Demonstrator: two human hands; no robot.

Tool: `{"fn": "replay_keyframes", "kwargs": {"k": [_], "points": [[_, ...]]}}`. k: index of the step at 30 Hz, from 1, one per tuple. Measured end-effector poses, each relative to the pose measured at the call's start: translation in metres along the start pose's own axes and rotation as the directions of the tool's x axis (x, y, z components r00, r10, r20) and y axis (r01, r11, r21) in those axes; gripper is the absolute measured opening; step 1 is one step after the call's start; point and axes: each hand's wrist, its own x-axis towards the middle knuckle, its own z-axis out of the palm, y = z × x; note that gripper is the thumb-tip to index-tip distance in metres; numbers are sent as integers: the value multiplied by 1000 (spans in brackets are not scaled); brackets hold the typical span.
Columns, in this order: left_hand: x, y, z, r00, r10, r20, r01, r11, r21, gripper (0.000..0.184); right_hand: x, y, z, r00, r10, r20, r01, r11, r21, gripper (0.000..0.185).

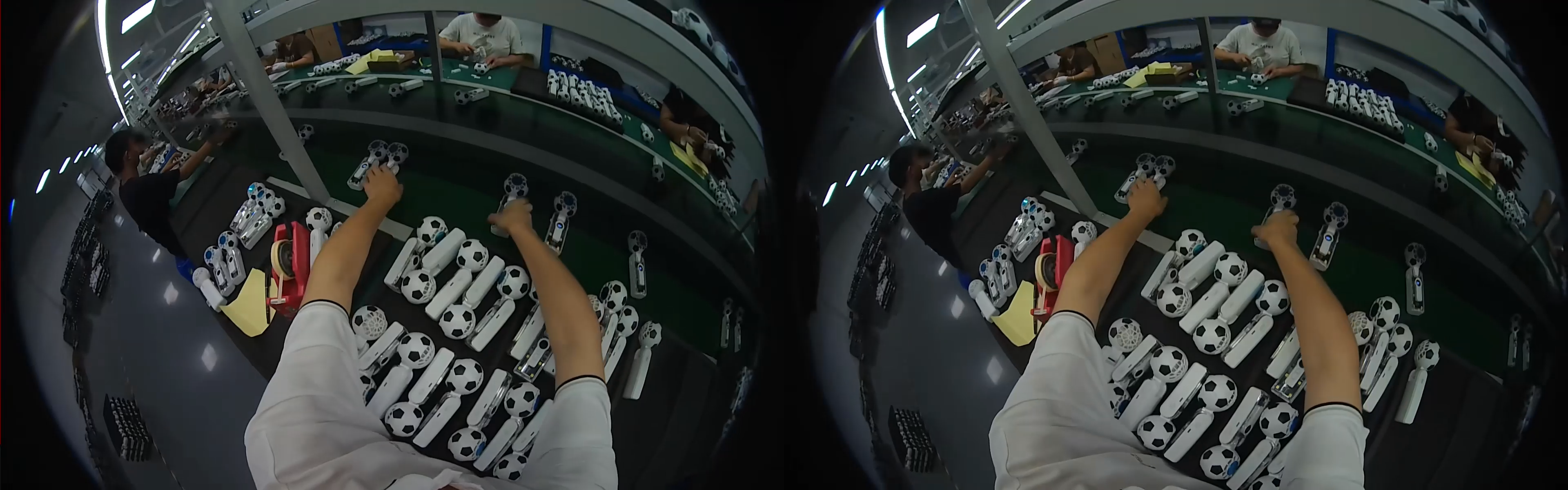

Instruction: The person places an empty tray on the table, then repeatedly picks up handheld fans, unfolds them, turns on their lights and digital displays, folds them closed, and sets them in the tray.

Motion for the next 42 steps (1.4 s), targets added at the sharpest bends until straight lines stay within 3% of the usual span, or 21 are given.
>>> {"fn": "replay_keyframes", "kwargs": {"k": [2,4,5,7,8,10,12,14,16,17,18,20,22,27,29,32,36,38,39,40,42], "points": [[7,-3,5,1000,-4,-7,4,1000,11,64,3,-1,3,999,32,-14,-31,999,14,101],[16,-2,7,996,-2,87,-3,998,58,69,13,14,-6,995,75,72,-88,975,205,77],[18,1,5,996,-6,91,2,999,48,69,20,27,-15,995,75,69,-87,977,193,77],[15,13,-2,982,-41,182,32,998,54,67,34,51,-35,930,22,367,-230,813,535,56],[9,17,3,980,-55,192,45,998,52,67,16,54,-52,919,-23,395,-248,743,622,50],[-1,31,9,989,-74,129,92,985,-144,56,-23,55,-87,923,-69,378,-263,601,755,46],[-17,38,-5,991,104,89,-75,954,-289,53,-62,50,-116,941,-121,316,-223,482,847,51],[-30,58,-29,994,59,96,-4,871,-491,52,-97,56,-145,939,-233,252,-141,408,902,61],[-48,73,-98,884,201,422,279,498,-821,50,-100,83,-164,844,-468,261,-177,216,960,65],[-55,79,-104,792,414,448,419,166,-893,50,-106,90,-170,800,-556,226,-214,88,973,73],[-59,85,-111,699,612,370,567,-160,-808,50,-115,96,-177,799,-557,226,-215,87,973,73],[-77,98,-147,414,865,282,838,-241,-490,59,-141,103,-191,532,-836,132,-518,-198,832,80],[-96,118,-160,250,967,46,899,-214,-383,64,-151,114,-194,499,-866,34,-496,-253,830,81],[-143,162,-193,95,986,-134,927,-136,-349,68,-181,119,-212,374,-915,-152,-511,-340,789,80],[-161,179,-206,118,972,-205,907,-190,-377,67,-190,117,-220,445,-877,-181,-422,-384,821,80],[-185,199,-224,143,933,-329,914,-253,-319,72,-208,116,-235,622,-717,-314,-40,-430,902,81],[-208,218,-235,190,865,-464,928,-313,-204,65,-229,113,-244,787,-452,-419,344,-242,907,54],[-222,218,-253,569,784,-247,575,-594,-563,57,-235,118,-248,787,-438,-434,425,-124,897,45],[-228,217,-268,661,735,-152,493,-579,-650,59,-238,118,-249,782,-420,-460,476,-74,876,47],[-230,215,-271,657,739,-148,500,-574,-648,59,-240,117,-250,786,-413,-461,476,-72,876,47],[-232,207,-272,754,648,-113,234,-425,-874,63,-245,115,-250,789,-370,-491,527,-3,850,55]]}}
